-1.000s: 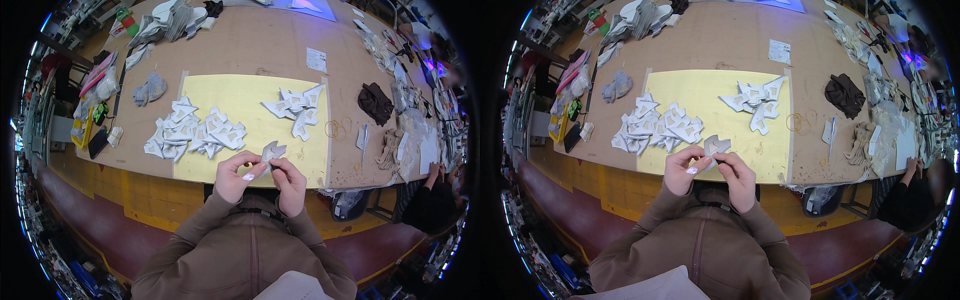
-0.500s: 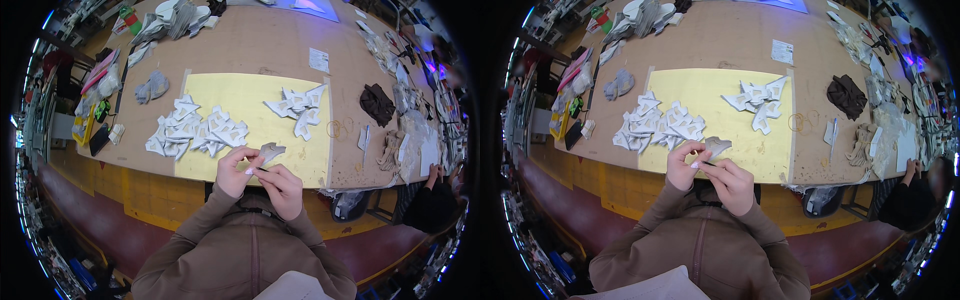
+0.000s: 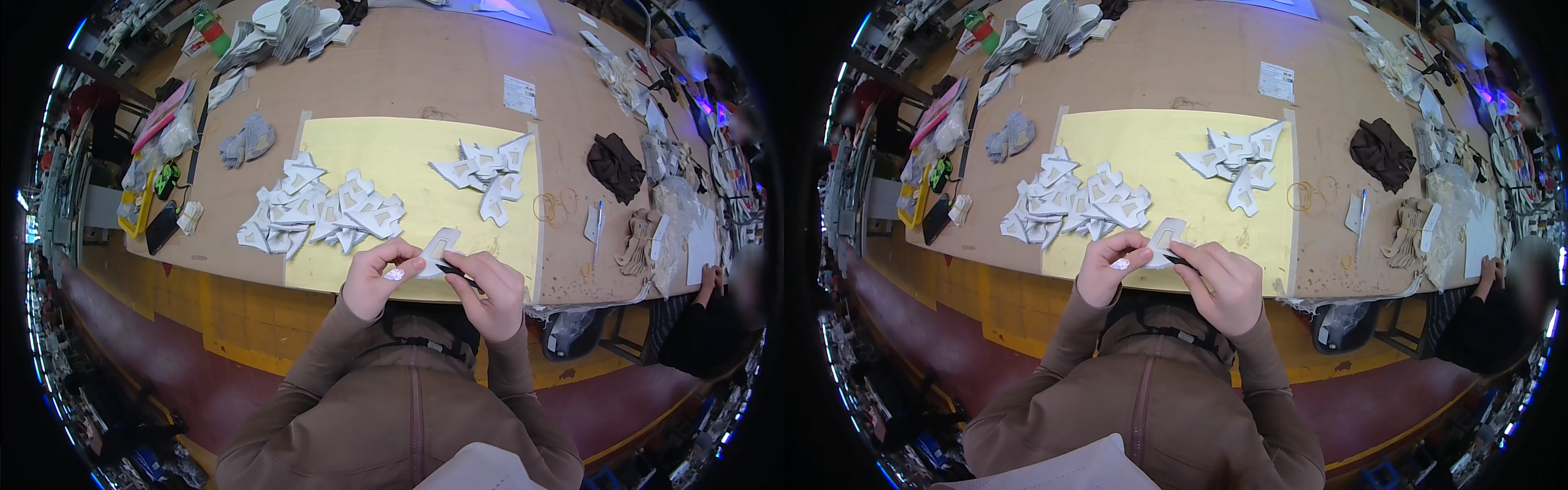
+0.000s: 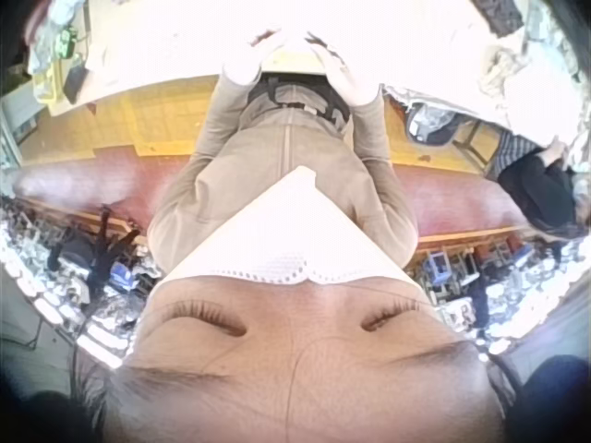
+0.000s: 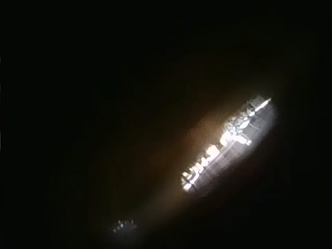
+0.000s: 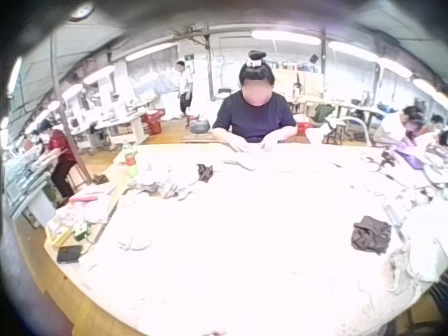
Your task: The person repeatedly picks up small white fabric pieces and trims their edges with a small cutting tool, then places the finished pieces into a pile on the table. The process is repeated for multiple pieces.
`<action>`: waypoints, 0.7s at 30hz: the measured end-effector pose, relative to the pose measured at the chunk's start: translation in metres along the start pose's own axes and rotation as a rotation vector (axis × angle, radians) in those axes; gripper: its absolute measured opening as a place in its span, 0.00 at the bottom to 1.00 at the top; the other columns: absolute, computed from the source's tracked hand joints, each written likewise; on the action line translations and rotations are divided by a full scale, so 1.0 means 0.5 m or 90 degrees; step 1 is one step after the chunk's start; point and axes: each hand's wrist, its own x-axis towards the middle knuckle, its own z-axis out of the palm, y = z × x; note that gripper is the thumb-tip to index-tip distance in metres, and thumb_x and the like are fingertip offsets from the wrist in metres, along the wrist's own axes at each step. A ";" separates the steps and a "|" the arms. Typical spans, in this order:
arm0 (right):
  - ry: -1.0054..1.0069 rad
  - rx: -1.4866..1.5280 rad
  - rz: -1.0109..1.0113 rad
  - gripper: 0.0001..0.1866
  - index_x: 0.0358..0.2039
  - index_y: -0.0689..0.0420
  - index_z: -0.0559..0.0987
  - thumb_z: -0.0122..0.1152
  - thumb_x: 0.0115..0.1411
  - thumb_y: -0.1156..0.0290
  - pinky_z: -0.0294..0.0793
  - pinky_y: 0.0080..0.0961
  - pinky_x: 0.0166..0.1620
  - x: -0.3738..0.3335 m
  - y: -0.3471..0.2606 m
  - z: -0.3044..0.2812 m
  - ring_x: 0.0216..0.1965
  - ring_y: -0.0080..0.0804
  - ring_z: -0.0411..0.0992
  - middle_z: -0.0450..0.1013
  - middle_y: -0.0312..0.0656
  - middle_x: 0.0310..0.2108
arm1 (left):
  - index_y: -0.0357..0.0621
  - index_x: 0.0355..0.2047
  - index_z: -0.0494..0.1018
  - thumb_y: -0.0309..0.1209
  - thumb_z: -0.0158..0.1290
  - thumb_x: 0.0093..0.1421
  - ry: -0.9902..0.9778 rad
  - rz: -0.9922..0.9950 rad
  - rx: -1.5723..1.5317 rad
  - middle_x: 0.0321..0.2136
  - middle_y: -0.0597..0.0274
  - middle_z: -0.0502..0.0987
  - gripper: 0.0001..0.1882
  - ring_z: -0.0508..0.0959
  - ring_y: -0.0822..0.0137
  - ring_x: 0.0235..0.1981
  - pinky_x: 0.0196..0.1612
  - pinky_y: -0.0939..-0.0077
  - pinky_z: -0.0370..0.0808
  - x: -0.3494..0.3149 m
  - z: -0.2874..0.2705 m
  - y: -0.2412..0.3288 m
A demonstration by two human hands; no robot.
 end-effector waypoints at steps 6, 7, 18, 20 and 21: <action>-0.005 0.071 0.021 0.17 0.43 0.60 0.82 0.69 0.50 0.81 0.72 0.26 0.27 -0.003 -0.004 0.001 0.24 0.34 0.75 0.76 0.43 0.28 | 0.30 0.38 0.76 0.26 0.55 0.64 -0.047 0.030 0.036 0.31 0.63 0.75 0.09 0.71 0.75 0.34 0.40 0.79 0.67 -0.003 -0.005 0.015; -0.008 0.077 0.027 0.17 0.43 0.60 0.82 0.69 0.50 0.81 0.72 0.26 0.27 -0.004 -0.004 0.000 0.25 0.34 0.76 0.77 0.43 0.28 | 0.30 0.38 0.76 0.27 0.55 0.64 -0.052 0.030 0.036 0.31 0.63 0.75 0.09 0.71 0.75 0.35 0.40 0.79 0.67 -0.003 -0.005 0.017; -0.029 0.128 0.075 0.15 0.42 0.63 0.82 0.69 0.52 0.81 0.71 0.24 0.27 -0.005 -0.022 -0.013 0.25 0.30 0.75 0.77 0.44 0.28 | 0.32 0.37 0.76 0.27 0.55 0.63 -0.074 0.111 0.152 0.30 0.60 0.74 0.08 0.71 0.68 0.34 0.40 0.75 0.67 -0.008 -0.003 0.039; -0.023 0.134 0.073 0.15 0.43 0.63 0.82 0.69 0.52 0.81 0.71 0.23 0.26 -0.009 -0.026 -0.010 0.24 0.28 0.74 0.77 0.43 0.28 | 0.32 0.37 0.76 0.27 0.55 0.63 -0.073 0.112 0.151 0.30 0.60 0.74 0.08 0.71 0.68 0.34 0.41 0.75 0.67 -0.014 -0.003 0.041; -0.020 0.136 0.072 0.15 0.43 0.63 0.82 0.69 0.52 0.81 0.70 0.22 0.26 -0.011 -0.027 -0.009 0.24 0.28 0.74 0.77 0.43 0.28 | 0.32 0.37 0.76 0.27 0.55 0.63 -0.073 0.109 0.147 0.30 0.60 0.74 0.08 0.71 0.68 0.34 0.41 0.75 0.67 -0.017 -0.002 0.042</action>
